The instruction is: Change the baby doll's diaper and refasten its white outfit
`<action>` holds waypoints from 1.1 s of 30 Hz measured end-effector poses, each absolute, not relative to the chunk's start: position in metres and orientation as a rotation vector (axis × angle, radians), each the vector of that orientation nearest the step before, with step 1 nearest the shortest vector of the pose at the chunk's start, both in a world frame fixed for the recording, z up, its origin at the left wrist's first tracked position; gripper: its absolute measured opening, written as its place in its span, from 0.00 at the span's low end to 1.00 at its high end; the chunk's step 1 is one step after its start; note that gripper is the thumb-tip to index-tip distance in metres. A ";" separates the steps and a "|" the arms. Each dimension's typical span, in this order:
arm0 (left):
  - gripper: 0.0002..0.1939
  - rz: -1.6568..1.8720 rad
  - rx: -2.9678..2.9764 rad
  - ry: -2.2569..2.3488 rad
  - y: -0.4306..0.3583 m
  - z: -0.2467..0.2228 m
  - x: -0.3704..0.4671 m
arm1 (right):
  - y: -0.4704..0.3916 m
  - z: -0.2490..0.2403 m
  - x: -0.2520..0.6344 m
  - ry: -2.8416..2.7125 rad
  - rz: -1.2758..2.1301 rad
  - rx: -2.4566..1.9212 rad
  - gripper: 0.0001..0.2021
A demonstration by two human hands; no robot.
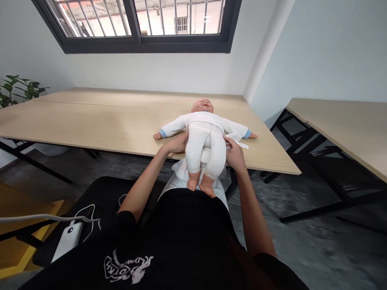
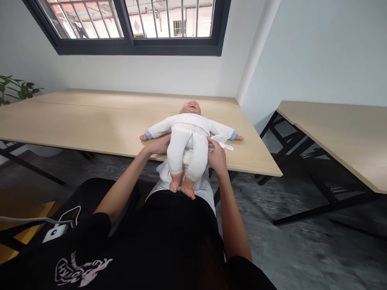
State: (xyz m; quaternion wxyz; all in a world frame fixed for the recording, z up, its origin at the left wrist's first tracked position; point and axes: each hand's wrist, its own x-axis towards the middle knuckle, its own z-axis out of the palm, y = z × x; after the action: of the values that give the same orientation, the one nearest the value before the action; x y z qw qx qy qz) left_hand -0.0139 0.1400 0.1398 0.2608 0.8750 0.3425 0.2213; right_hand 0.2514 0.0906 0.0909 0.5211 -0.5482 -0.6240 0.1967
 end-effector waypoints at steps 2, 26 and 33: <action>0.35 0.851 2.192 0.990 0.137 0.130 -0.002 | 0.089 0.091 0.252 -1.530 0.461 -1.322 0.27; 0.18 0.960 2.281 1.886 0.153 0.125 -0.026 | 0.093 0.085 0.253 -1.564 0.488 -1.343 0.31; 0.10 0.928 1.992 1.954 0.151 0.126 -0.037 | 0.093 0.084 0.254 -1.568 0.479 -1.346 0.31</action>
State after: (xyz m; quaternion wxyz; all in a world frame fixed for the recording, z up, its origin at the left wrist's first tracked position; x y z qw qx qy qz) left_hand -0.0368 0.1511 0.1258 0.1004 0.6739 0.6612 0.3139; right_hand 0.2535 0.0926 0.0843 0.4882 -0.5538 -0.6450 0.1972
